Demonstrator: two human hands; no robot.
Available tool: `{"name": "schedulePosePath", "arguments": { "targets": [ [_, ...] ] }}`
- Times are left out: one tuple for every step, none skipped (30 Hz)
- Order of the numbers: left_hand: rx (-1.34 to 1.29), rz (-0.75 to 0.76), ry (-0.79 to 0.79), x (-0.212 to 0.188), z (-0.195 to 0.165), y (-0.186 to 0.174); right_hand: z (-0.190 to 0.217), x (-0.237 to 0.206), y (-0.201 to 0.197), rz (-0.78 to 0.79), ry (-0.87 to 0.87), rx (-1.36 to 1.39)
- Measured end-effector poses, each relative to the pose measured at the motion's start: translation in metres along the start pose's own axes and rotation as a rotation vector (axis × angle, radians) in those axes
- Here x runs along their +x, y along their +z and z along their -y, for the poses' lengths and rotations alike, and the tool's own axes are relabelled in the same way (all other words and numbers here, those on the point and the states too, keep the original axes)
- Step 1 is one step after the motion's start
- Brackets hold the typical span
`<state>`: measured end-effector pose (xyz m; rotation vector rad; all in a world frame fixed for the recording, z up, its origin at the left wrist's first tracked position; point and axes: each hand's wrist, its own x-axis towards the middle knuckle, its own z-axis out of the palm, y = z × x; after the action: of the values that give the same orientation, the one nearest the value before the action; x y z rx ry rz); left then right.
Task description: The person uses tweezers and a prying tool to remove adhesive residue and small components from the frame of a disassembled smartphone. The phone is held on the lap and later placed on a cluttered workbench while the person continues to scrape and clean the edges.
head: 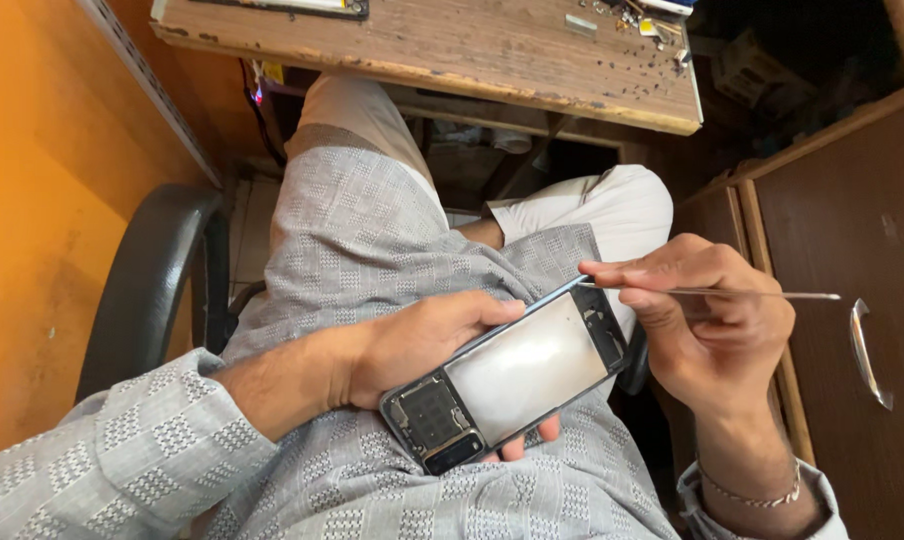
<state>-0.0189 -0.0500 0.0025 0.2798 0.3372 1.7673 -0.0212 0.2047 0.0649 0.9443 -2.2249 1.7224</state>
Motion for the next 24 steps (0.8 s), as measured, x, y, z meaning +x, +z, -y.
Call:
{"name": "schedulePosePath", "arguments": {
  "targets": [
    [0.042,-0.030,-0.002,0.000,0.001,0.000,-0.002,0.000,-0.001,0.017,-0.004,0.015],
    [0.084,-0.060,-0.004,0.001,0.002,0.000,-0.004,0.001,-0.001,0.037,-0.007,0.018],
    [0.106,-0.082,-0.005,0.001,0.004,0.000,-0.006,0.001,-0.002,0.058,-0.010,0.021],
    [0.130,-0.105,-0.005,0.000,0.007,0.000,-0.008,0.002,-0.002,0.084,-0.012,0.013],
    [0.154,-0.128,-0.005,0.000,0.009,0.001,-0.010,0.002,-0.002,0.109,-0.014,0.006],
    [0.152,-0.146,-0.016,-0.001,0.011,0.002,-0.013,0.002,-0.002,0.119,-0.010,0.012],
    [0.151,-0.162,-0.027,-0.001,0.011,0.002,-0.015,0.003,-0.002,0.131,-0.005,0.016],
    [0.150,-0.178,-0.037,-0.001,0.013,0.003,-0.017,0.003,-0.002,0.142,-0.002,0.021],
    [0.159,-0.177,-0.035,-0.001,0.013,0.003,-0.018,0.003,-0.002,0.154,-0.001,0.023],
    [0.169,-0.174,-0.031,-0.001,0.013,0.003,-0.020,0.003,-0.002,0.168,0.000,0.024],
    [0.181,-0.173,-0.025,-0.001,0.014,0.003,-0.022,0.003,-0.002,0.182,-0.002,0.026],
    [0.197,-0.175,-0.028,-0.001,0.013,0.003,-0.023,0.003,-0.002,0.198,-0.023,0.021],
    [0.212,-0.175,-0.033,-0.001,0.013,0.003,-0.024,0.003,-0.002,0.214,-0.040,0.014],
    [0.226,-0.173,-0.036,-0.001,0.014,0.002,-0.025,0.003,-0.002,0.231,-0.058,0.006],
    [0.211,-0.167,-0.031,-0.001,0.014,0.002,-0.026,0.003,-0.002,0.222,-0.044,0.030],
    [0.197,-0.160,-0.025,-0.002,0.014,0.001,-0.026,0.003,-0.003,0.212,-0.031,0.054],
    [0.182,-0.153,-0.018,-0.002,0.014,0.001,-0.026,0.002,-0.004,0.203,-0.017,0.078],
    [0.156,-0.139,-0.019,-0.002,0.014,0.000,-0.026,0.002,-0.004,0.195,-0.008,0.087],
    [0.131,-0.126,-0.018,-0.002,0.014,0.000,-0.026,0.001,-0.005,0.188,0.001,0.098],
    [0.104,-0.115,-0.016,-0.002,0.014,0.000,-0.025,0.001,-0.006,0.183,0.010,0.110],
    [0.094,-0.108,-0.014,-0.003,0.015,0.000,-0.025,0.000,-0.007,0.168,0.017,0.119],
    [0.088,-0.100,-0.012,-0.003,0.015,0.000,-0.024,0.000,-0.008,0.153,0.022,0.126],
    [0.083,-0.091,-0.010,-0.003,0.015,-0.001,-0.024,0.000,-0.008,0.137,0.026,0.132],
    [0.089,-0.095,-0.012,-0.003,0.015,-0.001,-0.024,0.000,-0.009,0.139,0.021,0.134]
  ]
}}
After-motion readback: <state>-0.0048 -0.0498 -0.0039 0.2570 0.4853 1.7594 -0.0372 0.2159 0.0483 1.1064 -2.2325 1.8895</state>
